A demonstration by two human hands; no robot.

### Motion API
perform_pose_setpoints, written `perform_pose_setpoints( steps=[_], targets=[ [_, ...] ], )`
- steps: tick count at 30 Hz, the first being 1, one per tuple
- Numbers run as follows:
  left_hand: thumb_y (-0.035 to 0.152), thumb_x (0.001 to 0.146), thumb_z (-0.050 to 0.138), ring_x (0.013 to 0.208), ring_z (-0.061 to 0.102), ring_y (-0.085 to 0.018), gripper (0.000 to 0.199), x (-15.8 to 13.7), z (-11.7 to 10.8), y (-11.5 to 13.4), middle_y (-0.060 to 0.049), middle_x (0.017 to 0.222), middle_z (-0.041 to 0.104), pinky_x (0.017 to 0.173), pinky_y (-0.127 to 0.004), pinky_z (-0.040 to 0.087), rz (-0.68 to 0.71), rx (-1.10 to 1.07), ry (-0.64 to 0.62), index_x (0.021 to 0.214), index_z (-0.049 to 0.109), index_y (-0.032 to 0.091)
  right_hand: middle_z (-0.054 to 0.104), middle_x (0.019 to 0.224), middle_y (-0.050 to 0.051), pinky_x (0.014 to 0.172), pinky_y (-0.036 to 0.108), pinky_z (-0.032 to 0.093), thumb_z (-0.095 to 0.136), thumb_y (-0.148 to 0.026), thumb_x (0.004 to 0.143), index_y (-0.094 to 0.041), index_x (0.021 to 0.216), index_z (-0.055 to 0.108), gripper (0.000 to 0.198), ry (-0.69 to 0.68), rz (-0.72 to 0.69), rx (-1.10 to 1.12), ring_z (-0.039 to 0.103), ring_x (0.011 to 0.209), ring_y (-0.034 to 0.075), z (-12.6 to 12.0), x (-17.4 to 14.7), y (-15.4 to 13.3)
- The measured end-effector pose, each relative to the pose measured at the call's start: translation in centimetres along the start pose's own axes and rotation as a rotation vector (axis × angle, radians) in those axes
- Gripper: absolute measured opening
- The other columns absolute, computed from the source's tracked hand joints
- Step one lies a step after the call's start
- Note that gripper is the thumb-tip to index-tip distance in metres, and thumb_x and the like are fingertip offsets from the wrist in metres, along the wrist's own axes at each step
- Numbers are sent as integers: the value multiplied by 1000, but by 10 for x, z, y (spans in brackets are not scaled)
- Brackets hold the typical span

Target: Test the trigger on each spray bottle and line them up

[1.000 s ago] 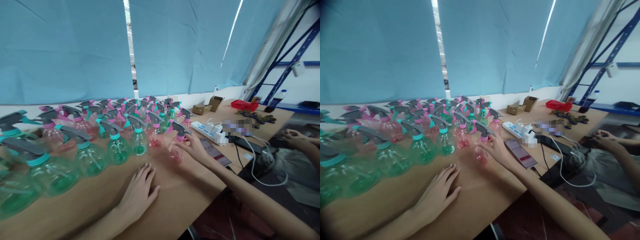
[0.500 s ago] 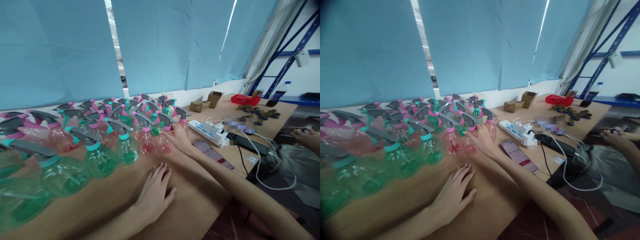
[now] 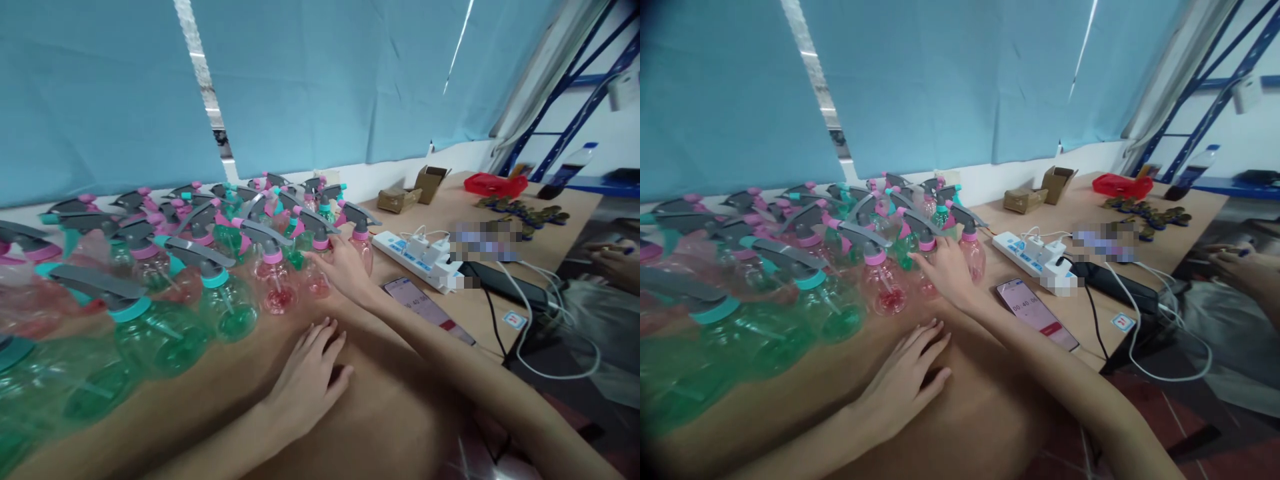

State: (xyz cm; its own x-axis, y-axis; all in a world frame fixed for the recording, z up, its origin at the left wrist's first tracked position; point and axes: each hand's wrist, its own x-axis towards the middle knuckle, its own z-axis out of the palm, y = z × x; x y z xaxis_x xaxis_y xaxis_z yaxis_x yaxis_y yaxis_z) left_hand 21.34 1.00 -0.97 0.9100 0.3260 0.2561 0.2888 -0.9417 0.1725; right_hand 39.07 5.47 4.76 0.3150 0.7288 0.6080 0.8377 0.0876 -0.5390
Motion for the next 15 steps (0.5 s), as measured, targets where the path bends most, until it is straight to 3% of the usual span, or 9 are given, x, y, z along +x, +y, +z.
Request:
perform_pose_setpoints(
  steps=[4, 7, 12, 15],
  targets=[
    [22, 95, 42, 124, 47, -28, 32, 0, -3, -2, -14, 129, 55, 100, -51, 41, 11, -64, 61, 120, 59, 13, 61, 111, 18, 92, 46, 42, 56, -54, 82, -13, 113, 54, 52, 18, -19, 62, 54, 110, 31, -8, -9, -3],
    [13, 94, 40, 120, 50, -24, 31, 2, -9, -2, -9, 123, 59, 100, -46, 43, 15, -159, 95, 116, 62, 18, 60, 118, 15, 95, 46, 41, 59, -49, 83, -16, 115, 53, 47, 6, -53, 126, 53, 113, 28, -27, -24, -1],
    [9, 91, 44, 113, 54, -22, 29, 3, -11, -3, -7, 114, 61, 94, -42, 47, 44, -303, 175, 102, 67, 22, 65, 102, 10, 78, 36, 50, 54, -39, 88, -18, 100, 61, 25, 28, -11, 178, 62, 91, 22, -69, -39, 19],
    [7, 89, 45, 109, 55, -22, 27, 2, -8, -5, -7, 111, 60, 91, -41, 49, 77, -329, 225, 95, 67, 21, 67, 95, 10, 77, 40, 49, 56, -46, 84, -17, 94, 63, 31, 69, 128, 61, 63, 86, 24, -82, -32, 35]
  ],
)
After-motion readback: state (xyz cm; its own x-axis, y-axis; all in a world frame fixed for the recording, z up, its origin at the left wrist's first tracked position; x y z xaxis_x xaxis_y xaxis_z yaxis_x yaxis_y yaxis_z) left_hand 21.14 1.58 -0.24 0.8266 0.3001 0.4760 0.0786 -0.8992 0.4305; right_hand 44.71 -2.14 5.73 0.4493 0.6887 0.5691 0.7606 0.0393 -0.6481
